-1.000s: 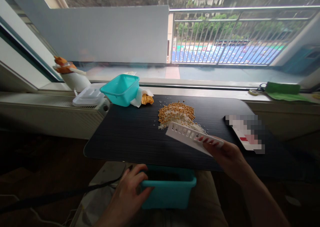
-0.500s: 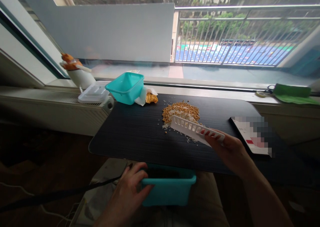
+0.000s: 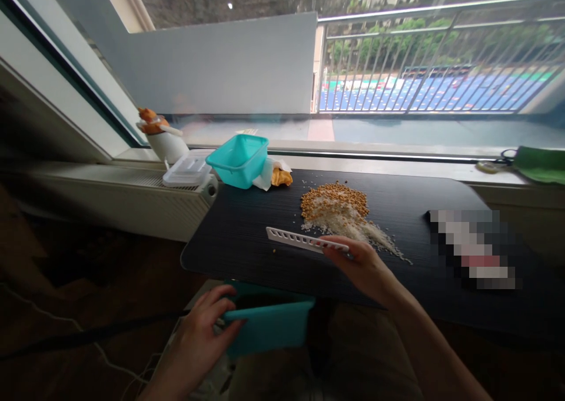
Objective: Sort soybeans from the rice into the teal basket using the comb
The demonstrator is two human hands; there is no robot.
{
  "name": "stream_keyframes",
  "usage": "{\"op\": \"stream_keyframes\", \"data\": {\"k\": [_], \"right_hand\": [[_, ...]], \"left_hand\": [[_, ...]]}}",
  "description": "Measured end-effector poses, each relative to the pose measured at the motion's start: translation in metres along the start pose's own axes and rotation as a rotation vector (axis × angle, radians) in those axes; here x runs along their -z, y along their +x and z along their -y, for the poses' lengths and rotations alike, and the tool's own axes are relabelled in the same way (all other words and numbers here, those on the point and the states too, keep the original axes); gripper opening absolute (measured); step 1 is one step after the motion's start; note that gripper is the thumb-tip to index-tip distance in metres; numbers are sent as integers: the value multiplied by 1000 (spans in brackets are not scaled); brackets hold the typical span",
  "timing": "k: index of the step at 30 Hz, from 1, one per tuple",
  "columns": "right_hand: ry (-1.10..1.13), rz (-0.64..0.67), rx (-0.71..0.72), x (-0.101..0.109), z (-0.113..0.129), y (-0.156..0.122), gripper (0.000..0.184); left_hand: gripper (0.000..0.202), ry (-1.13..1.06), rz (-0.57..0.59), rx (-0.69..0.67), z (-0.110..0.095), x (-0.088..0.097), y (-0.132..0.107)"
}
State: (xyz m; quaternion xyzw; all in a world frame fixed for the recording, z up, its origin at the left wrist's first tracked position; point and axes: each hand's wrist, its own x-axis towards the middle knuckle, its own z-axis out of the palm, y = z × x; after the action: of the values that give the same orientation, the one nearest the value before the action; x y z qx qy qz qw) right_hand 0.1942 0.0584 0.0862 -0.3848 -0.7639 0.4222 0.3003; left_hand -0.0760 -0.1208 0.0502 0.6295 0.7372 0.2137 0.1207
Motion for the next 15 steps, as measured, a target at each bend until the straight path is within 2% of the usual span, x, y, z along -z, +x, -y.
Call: {"op": "stream_keyframes", "data": {"k": [3,9,11,15], "right_hand": [[-13,70,-7,-5,6,0,29],[69,281,67,1,17,-25,24],[86,252,58,6,18,-37,24],[29,30,-29,23,12,-67,23]], "left_hand": [[15,21,-30,2,9,5,-2],[15,15,-40,-1,7,9,-2],[15,16,-46,-4,5,9,-3],[12,4,-25,-57,-9,2,-6]]}}
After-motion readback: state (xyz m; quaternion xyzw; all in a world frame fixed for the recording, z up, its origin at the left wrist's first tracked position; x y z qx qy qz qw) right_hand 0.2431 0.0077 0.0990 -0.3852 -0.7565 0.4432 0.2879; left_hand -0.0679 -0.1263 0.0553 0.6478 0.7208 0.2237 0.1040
